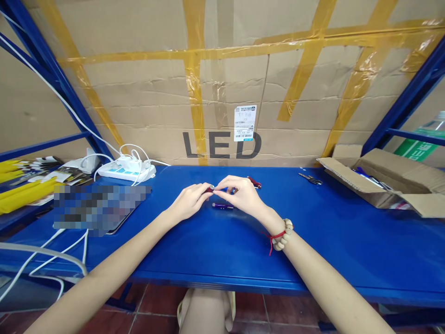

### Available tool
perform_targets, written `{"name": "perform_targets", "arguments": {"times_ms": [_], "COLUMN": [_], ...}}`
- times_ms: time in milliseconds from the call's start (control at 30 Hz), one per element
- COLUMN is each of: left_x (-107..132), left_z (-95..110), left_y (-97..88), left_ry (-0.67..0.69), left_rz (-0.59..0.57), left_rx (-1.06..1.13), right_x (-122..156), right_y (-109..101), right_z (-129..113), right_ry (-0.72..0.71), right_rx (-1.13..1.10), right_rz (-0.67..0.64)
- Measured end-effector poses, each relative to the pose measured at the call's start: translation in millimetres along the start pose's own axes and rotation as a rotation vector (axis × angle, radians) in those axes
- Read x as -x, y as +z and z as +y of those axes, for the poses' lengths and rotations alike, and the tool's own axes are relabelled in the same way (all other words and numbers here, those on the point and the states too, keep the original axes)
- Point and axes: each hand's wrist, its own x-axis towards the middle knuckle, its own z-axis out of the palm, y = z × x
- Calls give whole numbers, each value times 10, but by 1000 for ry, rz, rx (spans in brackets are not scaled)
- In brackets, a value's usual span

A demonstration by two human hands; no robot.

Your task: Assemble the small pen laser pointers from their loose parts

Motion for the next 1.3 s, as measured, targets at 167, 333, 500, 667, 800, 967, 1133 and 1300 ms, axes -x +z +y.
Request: {"name": "perform_targets", "arguments": {"times_ms": [167, 333, 500, 667, 800, 967, 1133, 1300], "left_x": [-1, 0, -2, 5, 17, 2, -19, -17], "left_z": [-13, -23, 1, 11, -12, -16, -11, -32], "left_y": [-14, 13, 19, 10, 34, 55, 16, 1], "left_ry": [-30, 14, 11, 6, 33, -18, -148, -186], "left_rz": [8, -19, -22, -13, -36, -68, -43, -42], "left_rx": [-28, -47, -65, -55, -68, -65, -30, -25], "right_x": [-12, -16, -26, -15, 11, -22, -58, 33], "right_y": [-15, 5, 14, 9, 29, -43, -303, -484], "right_z": [-45, -57, -62, -35, 29, 59, 203, 466], "right_ry": [18, 8, 39, 46, -4, -30, 208, 341], "right_rx": [-2, -37, -111, -122, 2, 18, 84, 561], "right_rz": [122, 95, 58, 13, -53, -92, 297, -36]}}
